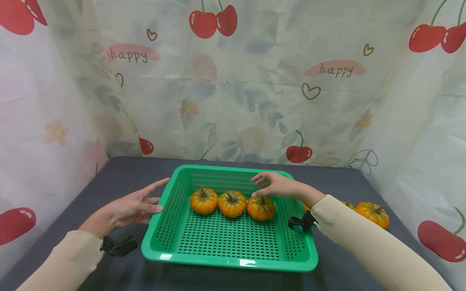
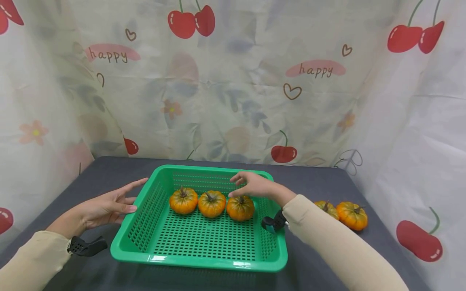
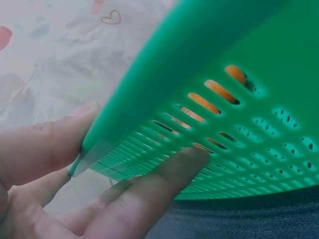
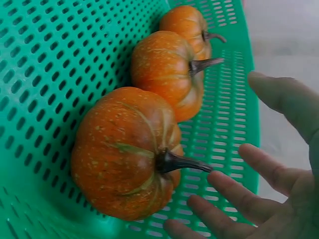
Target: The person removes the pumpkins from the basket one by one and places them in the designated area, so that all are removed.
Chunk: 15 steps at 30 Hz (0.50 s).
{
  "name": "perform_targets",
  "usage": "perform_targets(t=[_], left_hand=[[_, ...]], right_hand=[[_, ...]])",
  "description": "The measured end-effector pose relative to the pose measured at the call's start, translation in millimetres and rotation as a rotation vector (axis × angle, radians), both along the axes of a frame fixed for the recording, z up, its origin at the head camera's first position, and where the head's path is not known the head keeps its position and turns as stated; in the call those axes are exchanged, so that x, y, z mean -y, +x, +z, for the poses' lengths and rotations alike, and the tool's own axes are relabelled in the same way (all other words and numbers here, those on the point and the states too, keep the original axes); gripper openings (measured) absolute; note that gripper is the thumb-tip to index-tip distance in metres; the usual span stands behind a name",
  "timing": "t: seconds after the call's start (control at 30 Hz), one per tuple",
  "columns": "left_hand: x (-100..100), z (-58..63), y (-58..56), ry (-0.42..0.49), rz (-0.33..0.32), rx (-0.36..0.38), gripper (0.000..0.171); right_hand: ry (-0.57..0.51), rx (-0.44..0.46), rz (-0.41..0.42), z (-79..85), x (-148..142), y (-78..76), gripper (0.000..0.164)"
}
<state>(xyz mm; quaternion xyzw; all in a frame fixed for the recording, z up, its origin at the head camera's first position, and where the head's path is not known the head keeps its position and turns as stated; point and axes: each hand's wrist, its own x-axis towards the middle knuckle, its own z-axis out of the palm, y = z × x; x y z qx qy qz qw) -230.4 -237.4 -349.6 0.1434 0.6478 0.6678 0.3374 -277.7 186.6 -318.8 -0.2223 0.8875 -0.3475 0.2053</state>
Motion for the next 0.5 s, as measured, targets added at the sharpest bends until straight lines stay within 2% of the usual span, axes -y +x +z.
perform_targets(t=[0.3,0.5], left_hand=[[0.7,-1.2,-0.2,0.004,0.01,0.008,0.095],[0.7,-1.4,-0.6,0.005,0.015,0.013,0.095]], right_hand=[[0.08,0.057,0.042,-7.2,6.2,-4.9,0.061],[0.117,0.098,0.035,-12.3,9.0,-4.8,0.06]])
